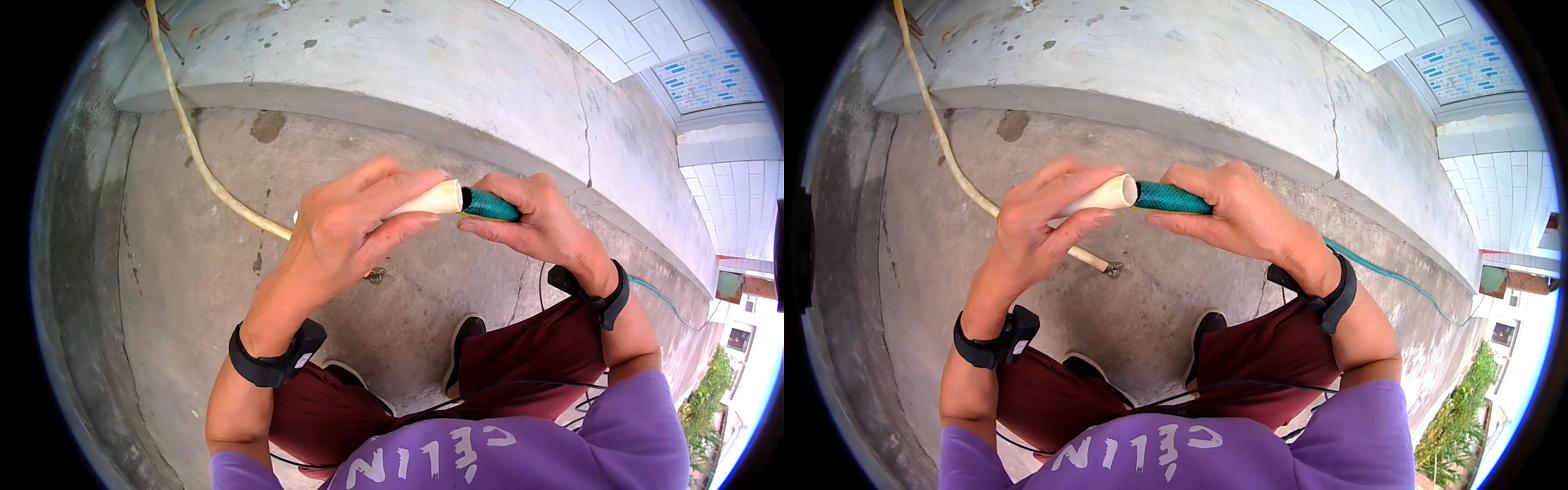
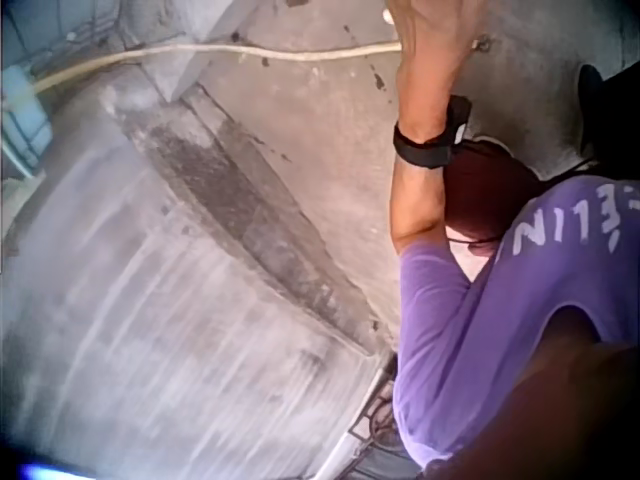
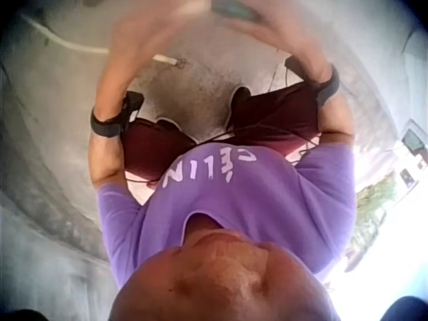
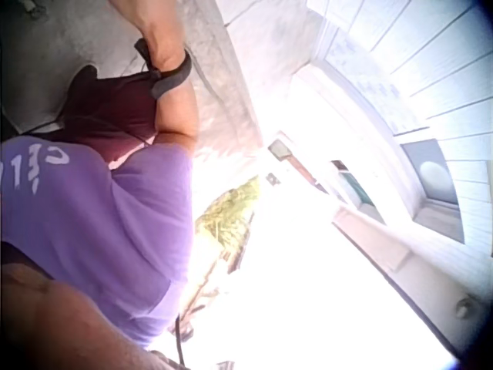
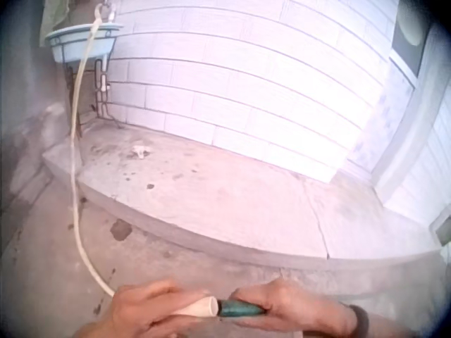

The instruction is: The person uses pliers to remove a component from a white pipe and then attaches the pipe to the end of a garden hose.

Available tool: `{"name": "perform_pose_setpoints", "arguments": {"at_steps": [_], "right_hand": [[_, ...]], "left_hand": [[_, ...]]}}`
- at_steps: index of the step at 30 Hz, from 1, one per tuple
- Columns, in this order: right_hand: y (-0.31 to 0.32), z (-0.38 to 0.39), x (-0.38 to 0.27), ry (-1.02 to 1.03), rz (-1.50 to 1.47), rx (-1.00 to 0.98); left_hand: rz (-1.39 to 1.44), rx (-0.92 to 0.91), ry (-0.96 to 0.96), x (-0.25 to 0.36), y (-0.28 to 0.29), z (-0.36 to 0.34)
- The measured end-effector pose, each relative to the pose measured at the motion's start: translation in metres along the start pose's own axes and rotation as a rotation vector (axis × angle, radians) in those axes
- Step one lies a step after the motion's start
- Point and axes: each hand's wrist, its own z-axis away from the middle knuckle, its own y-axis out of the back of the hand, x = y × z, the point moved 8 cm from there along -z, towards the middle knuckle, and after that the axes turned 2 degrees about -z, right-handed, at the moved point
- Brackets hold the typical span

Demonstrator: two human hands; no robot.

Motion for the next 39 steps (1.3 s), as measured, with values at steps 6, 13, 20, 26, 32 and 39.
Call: {"name": "perform_pose_setpoints", "arguments": {"at_steps": [6,13,20,26,32,39], "right_hand": [[-0.004,-0.005,-0.009,0.1,0.108,0.028],[-0.015,-0.006,-0.013,0.145,0.223,0.001],[-0.022,-0.008,-0.007,0.113,0.273,-0.024],[-0.011,-0.026,-0.004,0.067,0.131,0.088],[0.01,-0.025,0.033,-0.26,-0.301,0.293],[-0.014,-0.033,0.027,-0.312,-0.595,0.047]], "left_hand": [[-0.203,-0.056,0.013,-0.004,0.005,0.007],[-0.307,-0.03,-0.087,0.002,0.003,0.013],[-0.398,0.005,-0.167,0.004,0.002,0.015],[-0.576,0.174,-0.173,-0.001,0.019,0.01],[-0.649,-0.014,-0.264,-0.011,-0.006,0.016],[-0.36,0.019,-0.425,0.026,-0.013,0.01]]}}
